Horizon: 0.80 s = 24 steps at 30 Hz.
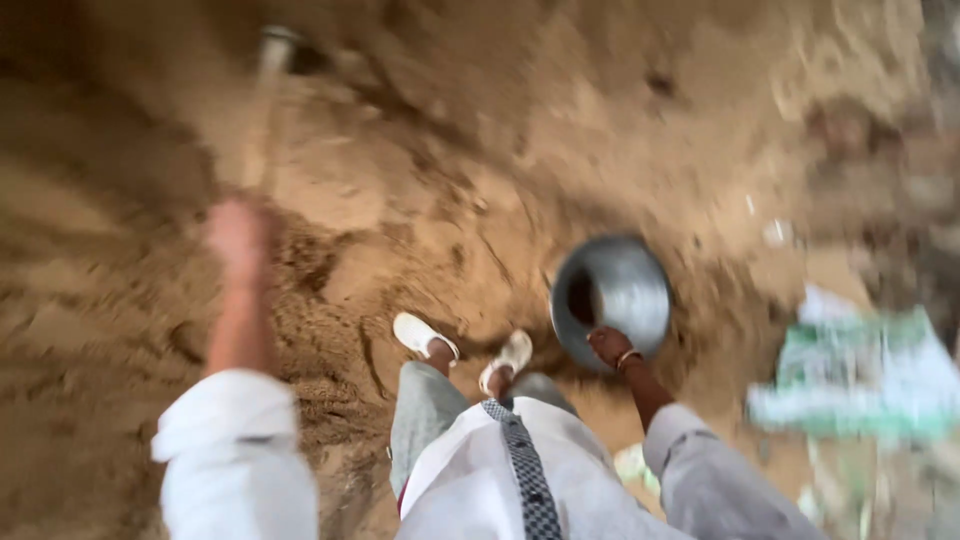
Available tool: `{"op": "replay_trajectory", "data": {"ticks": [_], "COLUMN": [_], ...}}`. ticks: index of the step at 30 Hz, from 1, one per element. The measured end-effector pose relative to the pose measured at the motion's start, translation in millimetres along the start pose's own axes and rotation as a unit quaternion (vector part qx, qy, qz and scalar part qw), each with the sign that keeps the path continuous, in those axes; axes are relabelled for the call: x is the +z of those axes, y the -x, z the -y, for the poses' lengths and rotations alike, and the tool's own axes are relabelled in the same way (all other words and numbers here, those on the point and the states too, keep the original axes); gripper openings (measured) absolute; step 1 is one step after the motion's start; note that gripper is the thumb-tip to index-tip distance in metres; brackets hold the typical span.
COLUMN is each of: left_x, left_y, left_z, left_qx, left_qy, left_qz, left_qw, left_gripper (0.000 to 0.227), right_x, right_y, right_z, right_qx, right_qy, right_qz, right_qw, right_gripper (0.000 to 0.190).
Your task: The person stands in a deep sand pit and digs the pit walls and floor with a long-handled hoe, loosening sand and scooping it into a metal basin placed beside them, repositioning the basin and continuing to dig throughout the clip.
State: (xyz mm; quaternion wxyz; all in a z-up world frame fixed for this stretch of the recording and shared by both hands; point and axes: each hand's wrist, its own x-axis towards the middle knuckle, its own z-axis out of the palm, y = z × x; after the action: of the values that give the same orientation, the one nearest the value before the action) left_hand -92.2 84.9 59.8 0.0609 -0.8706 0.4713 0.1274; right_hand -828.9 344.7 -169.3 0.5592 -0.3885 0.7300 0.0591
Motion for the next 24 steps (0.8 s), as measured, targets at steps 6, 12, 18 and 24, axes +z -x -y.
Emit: {"op": "replay_trajectory", "data": {"ticks": [6,12,18,24], "left_x": [6,36,170,239], "left_y": [20,54,143,193], "left_z": [-30,-32,9,-73], "left_qx": [-0.029,-0.203,-0.178,-0.285], "left_qy": [0.041,0.353,0.462,0.53], "left_qz": [-0.047,0.162,0.246,0.218], "left_qw": [0.998,0.899,0.833,0.768], "left_gripper": [0.024,0.031,0.04,0.033], "right_x": [53,122,145,80], "right_y": [-17,110,176,144], "right_z": [215,423,427,316], "right_qx": [-0.39,-0.289,-0.261,-0.316], "right_qy": [0.212,0.055,0.357,0.401], "right_qz": [-0.045,0.192,0.137,0.216], "right_qw": [0.895,0.936,0.886,0.832], "right_gripper": [0.029,0.032,0.042,0.042]}}
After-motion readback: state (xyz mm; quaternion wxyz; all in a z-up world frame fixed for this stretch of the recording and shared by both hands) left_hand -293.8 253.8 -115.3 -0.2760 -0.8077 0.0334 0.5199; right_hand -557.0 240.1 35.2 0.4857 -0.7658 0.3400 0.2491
